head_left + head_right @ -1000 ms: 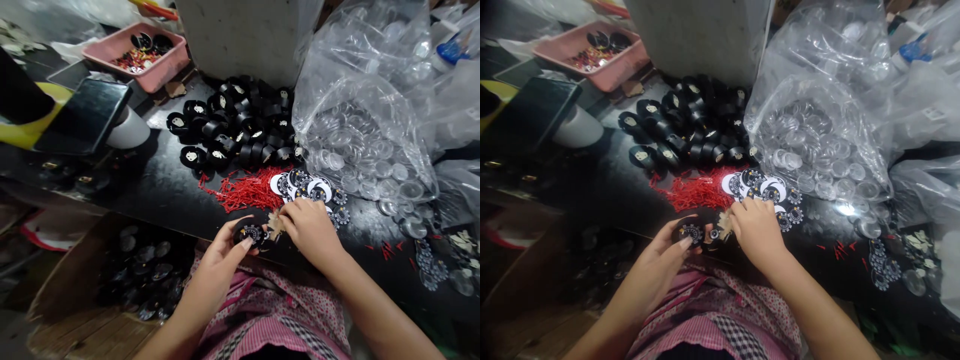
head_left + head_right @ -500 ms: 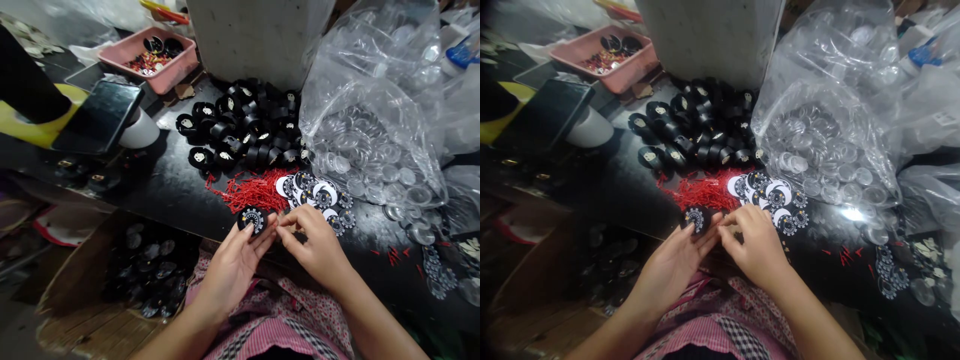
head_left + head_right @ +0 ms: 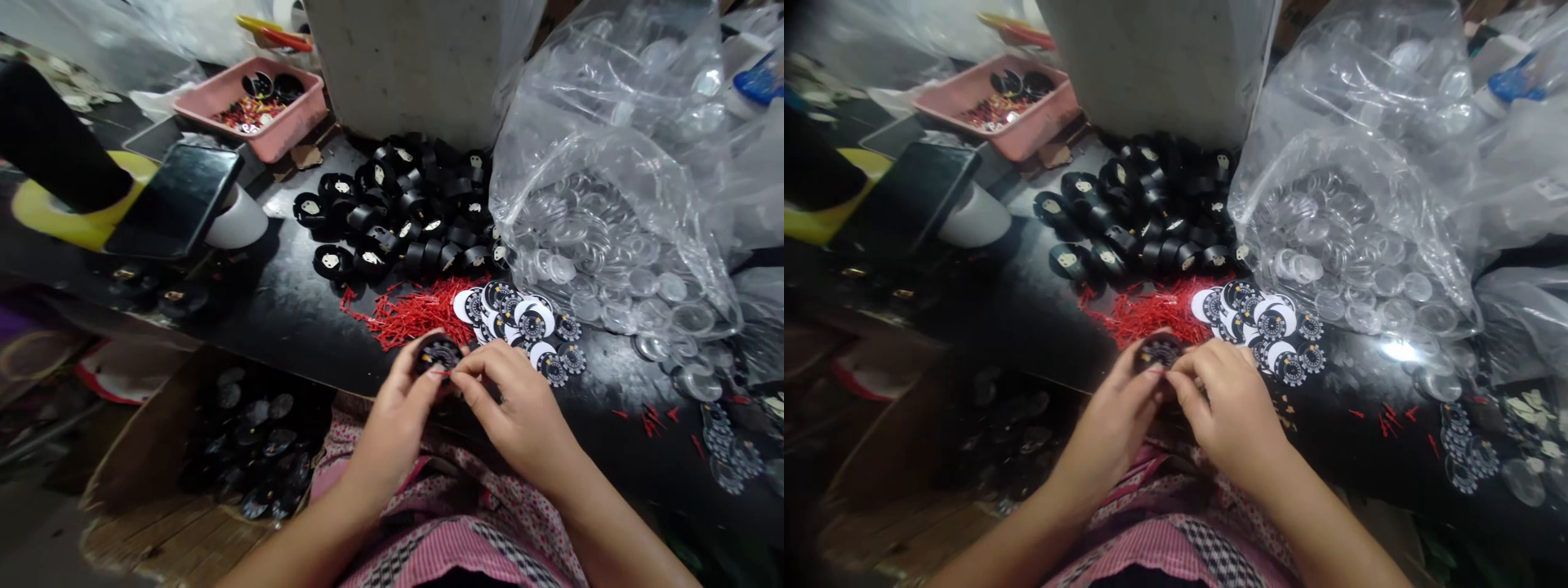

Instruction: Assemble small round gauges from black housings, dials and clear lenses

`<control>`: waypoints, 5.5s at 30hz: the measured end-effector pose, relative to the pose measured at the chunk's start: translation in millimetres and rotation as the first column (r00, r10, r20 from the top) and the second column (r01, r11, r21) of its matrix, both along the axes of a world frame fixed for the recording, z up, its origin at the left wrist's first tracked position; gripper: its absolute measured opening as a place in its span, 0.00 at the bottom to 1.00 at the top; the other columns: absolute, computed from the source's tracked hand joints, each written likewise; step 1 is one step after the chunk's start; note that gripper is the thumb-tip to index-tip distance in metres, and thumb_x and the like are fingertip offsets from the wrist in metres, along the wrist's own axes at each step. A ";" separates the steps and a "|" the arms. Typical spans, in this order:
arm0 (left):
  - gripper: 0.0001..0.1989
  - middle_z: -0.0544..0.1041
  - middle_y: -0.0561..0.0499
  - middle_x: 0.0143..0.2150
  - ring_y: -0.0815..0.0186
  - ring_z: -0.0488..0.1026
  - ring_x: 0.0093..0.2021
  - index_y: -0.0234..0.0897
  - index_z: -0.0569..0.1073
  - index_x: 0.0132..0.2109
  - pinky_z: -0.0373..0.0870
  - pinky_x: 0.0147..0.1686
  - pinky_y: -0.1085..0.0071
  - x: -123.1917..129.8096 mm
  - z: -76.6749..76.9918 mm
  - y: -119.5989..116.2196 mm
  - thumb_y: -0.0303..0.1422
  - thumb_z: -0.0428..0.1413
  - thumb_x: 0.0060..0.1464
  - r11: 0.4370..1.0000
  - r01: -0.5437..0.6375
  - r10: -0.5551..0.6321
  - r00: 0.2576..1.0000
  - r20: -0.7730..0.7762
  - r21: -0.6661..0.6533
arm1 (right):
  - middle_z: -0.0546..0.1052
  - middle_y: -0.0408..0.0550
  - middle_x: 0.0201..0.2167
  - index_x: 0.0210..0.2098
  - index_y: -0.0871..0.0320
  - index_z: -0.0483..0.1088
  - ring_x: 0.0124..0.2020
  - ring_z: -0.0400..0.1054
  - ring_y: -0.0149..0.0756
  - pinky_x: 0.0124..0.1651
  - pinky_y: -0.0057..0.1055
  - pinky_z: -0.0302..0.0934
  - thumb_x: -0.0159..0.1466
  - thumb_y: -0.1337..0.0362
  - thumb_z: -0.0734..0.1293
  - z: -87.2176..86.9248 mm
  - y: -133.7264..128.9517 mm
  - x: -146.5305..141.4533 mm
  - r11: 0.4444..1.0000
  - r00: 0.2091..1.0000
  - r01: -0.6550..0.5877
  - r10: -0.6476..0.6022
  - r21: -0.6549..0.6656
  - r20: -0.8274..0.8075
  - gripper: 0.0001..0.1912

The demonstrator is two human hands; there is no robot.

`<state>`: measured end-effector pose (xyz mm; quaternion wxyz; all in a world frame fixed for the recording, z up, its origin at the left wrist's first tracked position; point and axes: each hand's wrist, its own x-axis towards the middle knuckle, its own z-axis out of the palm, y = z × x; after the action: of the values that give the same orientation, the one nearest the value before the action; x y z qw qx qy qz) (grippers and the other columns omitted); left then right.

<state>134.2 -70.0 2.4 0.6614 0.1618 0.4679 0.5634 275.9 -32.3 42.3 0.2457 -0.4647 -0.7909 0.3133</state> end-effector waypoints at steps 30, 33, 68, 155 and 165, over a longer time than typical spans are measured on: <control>0.16 0.81 0.54 0.49 0.63 0.78 0.49 0.43 0.74 0.52 0.72 0.50 0.69 -5.3 5.4 -12.1 0.27 0.56 0.57 0.972 0.177 -0.040 0.770 -0.637 0.153 | 0.69 0.41 0.29 0.29 0.56 0.65 0.32 0.64 0.33 0.39 0.33 0.56 0.68 0.67 0.63 -0.5 -14.6 -2.5 0.990 0.991 0.068 -0.082 -0.127 -0.103 0.10; 0.19 0.81 0.57 0.48 0.67 0.78 0.49 0.46 0.74 0.52 0.71 0.50 0.74 -6.3 6.5 -13.5 0.24 0.56 0.55 0.968 0.181 -0.015 0.729 -0.684 0.172 | 0.68 0.41 0.28 0.28 0.56 0.63 0.31 0.63 0.32 0.39 0.32 0.55 0.68 0.68 0.63 -0.7 -17.4 -5.3 0.991 0.992 0.072 -0.083 -0.116 -0.096 0.12; 0.20 0.76 0.51 0.60 0.56 0.72 0.60 0.47 0.75 0.57 0.72 0.57 0.63 -0.6 -21.6 -3.0 0.41 0.59 0.59 0.989 0.144 -0.145 0.989 -0.034 -0.025 | 0.76 0.64 0.50 0.46 0.63 0.76 0.49 0.71 0.55 0.54 0.55 0.58 0.58 0.70 0.65 -22.2 120.3 96.6 0.863 0.839 0.440 -0.494 0.249 0.227 0.17; 0.15 0.81 0.47 0.51 0.62 0.79 0.48 0.42 0.79 0.52 0.74 0.50 0.66 -0.2 -1.8 12.3 0.41 0.58 0.60 0.999 0.016 -0.008 0.983 0.183 -0.043 | 0.76 0.47 0.39 0.49 0.55 0.74 0.39 0.70 0.36 0.42 0.34 0.64 0.68 0.68 0.62 0.3 11.5 15.9 0.980 0.978 0.138 -0.157 -0.142 -0.135 0.13; 0.20 0.78 0.49 0.58 0.56 0.74 0.56 0.47 0.75 0.57 0.70 0.57 0.61 1.6 -9.0 3.0 0.40 0.60 0.58 0.978 0.207 -0.206 0.978 0.043 -0.007 | 0.72 0.45 0.35 0.39 0.57 0.70 0.35 0.66 0.33 0.37 0.30 0.61 0.66 0.71 0.64 1.1 10.9 1.3 0.989 0.992 0.114 -0.118 -0.090 -0.043 0.04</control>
<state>135.8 -67.0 -6.6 0.7270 0.1939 0.4378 0.4922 277.2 -21.4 43.4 0.2620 -0.5127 -0.7418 0.3440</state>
